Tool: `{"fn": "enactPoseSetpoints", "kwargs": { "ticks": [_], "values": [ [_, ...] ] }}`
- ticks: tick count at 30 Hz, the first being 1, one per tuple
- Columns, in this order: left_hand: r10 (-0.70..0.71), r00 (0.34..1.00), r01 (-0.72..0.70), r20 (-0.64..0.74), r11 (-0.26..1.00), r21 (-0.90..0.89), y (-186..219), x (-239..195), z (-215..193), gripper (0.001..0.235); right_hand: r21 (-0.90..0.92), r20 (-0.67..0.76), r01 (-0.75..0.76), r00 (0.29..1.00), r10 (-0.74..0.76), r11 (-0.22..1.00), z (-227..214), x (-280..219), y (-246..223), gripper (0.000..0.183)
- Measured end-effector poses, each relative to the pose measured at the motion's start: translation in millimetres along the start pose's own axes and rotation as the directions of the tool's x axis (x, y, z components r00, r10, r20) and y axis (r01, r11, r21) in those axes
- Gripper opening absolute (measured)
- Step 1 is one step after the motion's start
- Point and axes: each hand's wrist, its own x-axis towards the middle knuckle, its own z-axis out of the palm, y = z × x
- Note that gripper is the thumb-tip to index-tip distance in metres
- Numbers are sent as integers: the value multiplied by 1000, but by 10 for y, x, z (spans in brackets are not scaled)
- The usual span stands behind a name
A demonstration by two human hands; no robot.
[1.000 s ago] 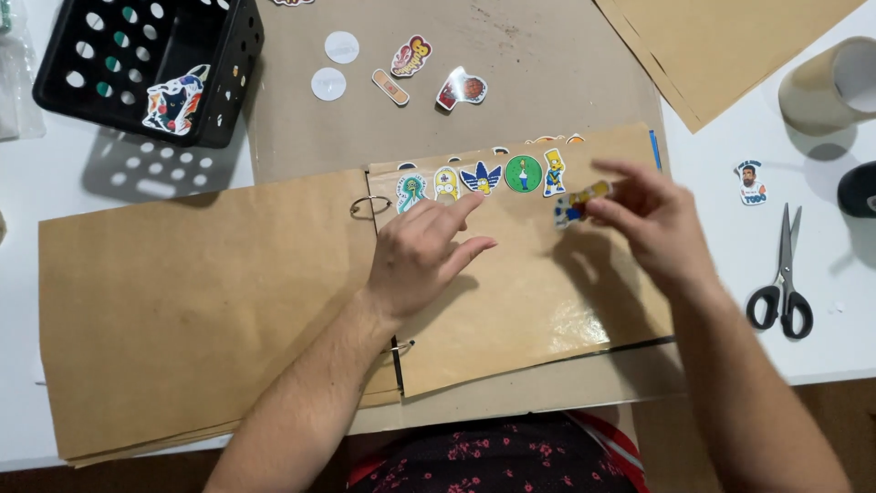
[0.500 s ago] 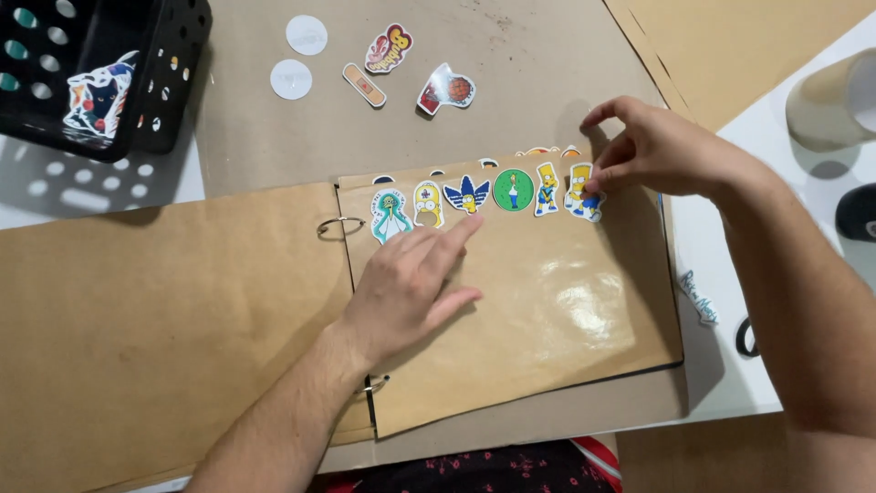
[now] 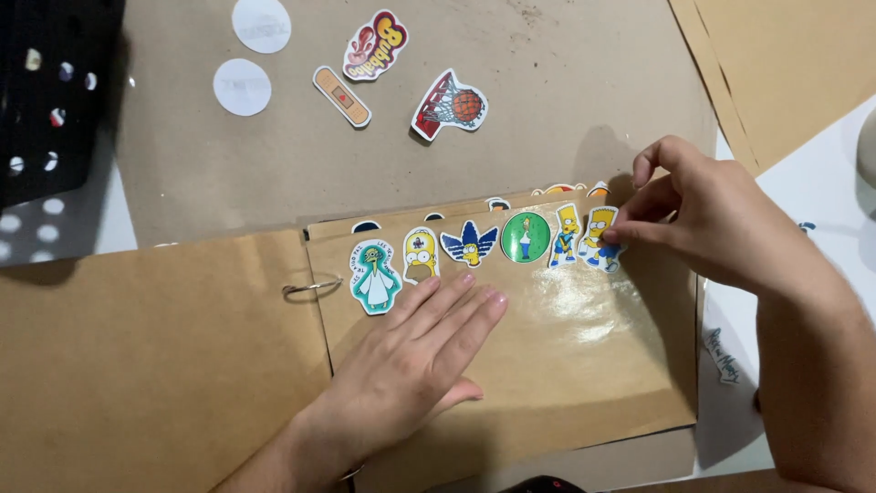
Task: Peeling the backing off small stickers and placing them onto a brown paper folder
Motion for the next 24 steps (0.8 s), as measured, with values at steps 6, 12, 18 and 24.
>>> {"fn": "enactPoseSetpoints", "kwargs": {
  "ticks": [6, 12, 18, 24],
  "values": [
    [-24, 999, 22, -30, 999, -48, 18, 18, -31, 105, -126, -6, -6, 1000, 6, 992, -41, 69, -35, 46],
    [-29, 1000, 29, -3, 1000, 9, 16, 33, -37, 98, -218, -4, 18, 1000, -19, 976, -32, 97, 31, 48],
    [-27, 1000, 28, 2, 999, -21, 20, 52, -68, 93, -292, -20, 51, 998, -59, 955, -12, 84, 25, 50],
    [-27, 1000, 27, 4, 998, -50, 19, 58, -80, 93, -453, -90, 37, 992, -88, 891, 96, -12, -45, 50]
  ]
}}
